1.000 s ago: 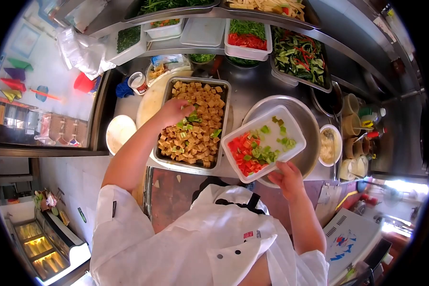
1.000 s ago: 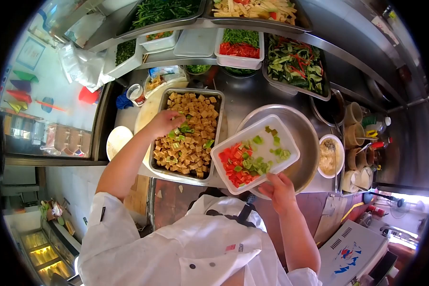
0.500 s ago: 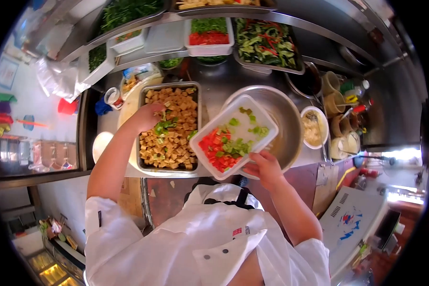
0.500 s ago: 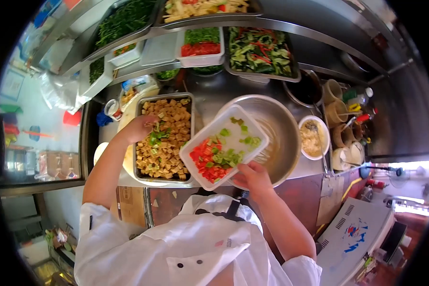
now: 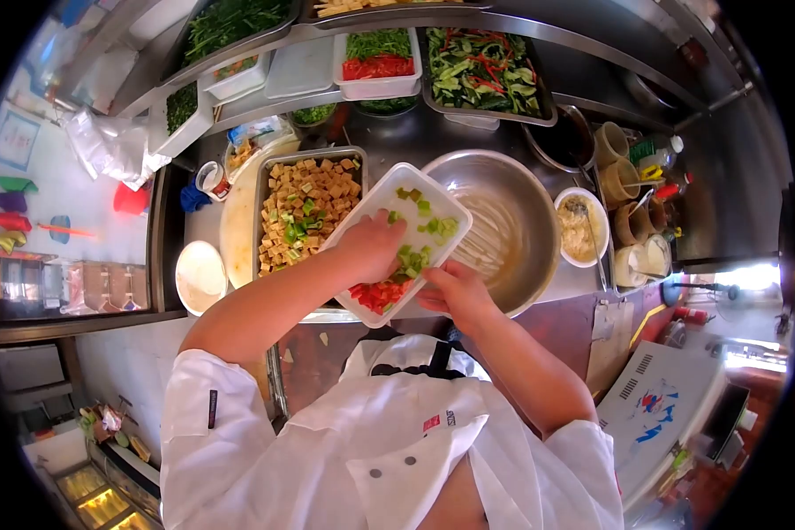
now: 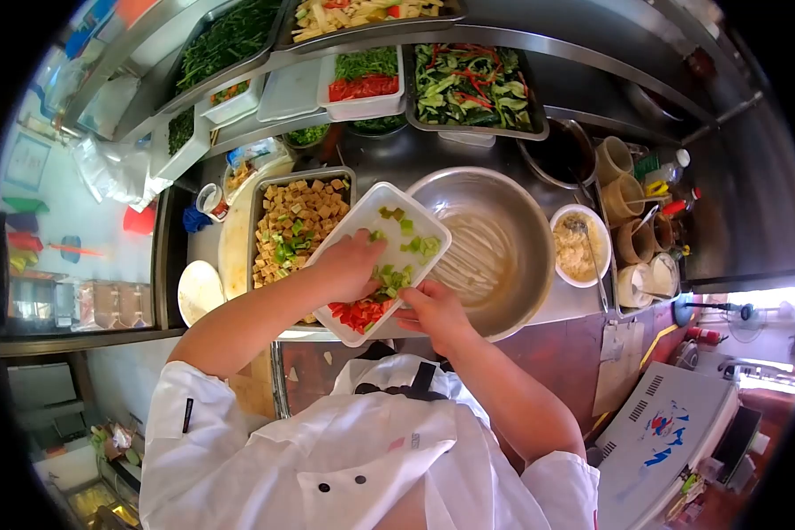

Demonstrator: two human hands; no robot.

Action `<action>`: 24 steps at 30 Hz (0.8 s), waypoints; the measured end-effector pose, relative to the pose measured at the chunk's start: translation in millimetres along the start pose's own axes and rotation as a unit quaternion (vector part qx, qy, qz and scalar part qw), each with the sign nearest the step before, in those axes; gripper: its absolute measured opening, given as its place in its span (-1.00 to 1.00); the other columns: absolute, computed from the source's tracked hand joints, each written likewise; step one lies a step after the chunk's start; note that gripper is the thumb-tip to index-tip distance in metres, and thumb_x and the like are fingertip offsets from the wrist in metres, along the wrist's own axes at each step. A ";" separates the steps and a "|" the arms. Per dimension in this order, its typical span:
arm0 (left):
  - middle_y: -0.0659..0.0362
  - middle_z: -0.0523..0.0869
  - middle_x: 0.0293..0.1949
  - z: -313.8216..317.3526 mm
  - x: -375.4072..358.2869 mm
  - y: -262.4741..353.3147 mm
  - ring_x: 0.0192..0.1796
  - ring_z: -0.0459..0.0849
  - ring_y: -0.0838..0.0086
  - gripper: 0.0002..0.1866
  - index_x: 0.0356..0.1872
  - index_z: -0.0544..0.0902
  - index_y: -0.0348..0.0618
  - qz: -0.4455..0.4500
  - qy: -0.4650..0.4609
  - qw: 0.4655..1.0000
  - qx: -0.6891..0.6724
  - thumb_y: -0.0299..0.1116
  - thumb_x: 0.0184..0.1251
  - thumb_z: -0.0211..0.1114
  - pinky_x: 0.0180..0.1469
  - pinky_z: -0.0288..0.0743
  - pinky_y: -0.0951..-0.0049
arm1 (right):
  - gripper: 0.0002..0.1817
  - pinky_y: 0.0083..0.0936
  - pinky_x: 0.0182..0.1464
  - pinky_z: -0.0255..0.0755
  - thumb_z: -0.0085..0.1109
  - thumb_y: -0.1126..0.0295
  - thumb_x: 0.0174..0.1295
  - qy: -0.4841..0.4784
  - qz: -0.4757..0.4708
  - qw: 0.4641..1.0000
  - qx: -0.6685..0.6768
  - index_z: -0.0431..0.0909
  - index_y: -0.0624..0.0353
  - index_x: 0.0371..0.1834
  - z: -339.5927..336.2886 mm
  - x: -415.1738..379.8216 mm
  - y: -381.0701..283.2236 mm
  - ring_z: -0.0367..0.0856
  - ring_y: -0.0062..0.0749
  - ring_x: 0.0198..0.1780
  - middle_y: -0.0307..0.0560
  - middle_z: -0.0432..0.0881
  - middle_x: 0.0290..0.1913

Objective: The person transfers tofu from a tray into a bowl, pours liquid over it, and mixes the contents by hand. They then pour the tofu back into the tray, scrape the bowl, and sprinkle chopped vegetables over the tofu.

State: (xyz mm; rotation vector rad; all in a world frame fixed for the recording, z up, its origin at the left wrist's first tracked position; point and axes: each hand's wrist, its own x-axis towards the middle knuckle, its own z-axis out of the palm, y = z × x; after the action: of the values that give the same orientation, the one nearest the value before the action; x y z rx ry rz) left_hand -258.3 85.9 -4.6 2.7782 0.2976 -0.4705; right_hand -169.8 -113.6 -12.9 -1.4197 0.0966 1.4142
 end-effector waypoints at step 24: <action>-0.01 0.57 0.28 33.5 54.2 31.3 0.19 0.69 -0.02 -0.39 0.27 0.64 0.04 0.123 0.113 0.976 -0.139 -0.44 0.10 0.50 0.18 0.63 0.07 | -0.66 -0.37 0.07 0.71 0.20 0.27 0.47 -0.018 0.002 0.999 0.026 0.53 0.20 0.19 -7.0 -4.4 10.1 0.77 -0.32 0.01 -0.10 0.72 0.08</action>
State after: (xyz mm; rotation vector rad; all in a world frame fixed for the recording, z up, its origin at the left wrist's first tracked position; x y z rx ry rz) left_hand -210.0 53.8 -45.5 2.5460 0.0587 -0.0456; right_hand -173.3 -125.3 -17.6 -1.3508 0.1124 1.4307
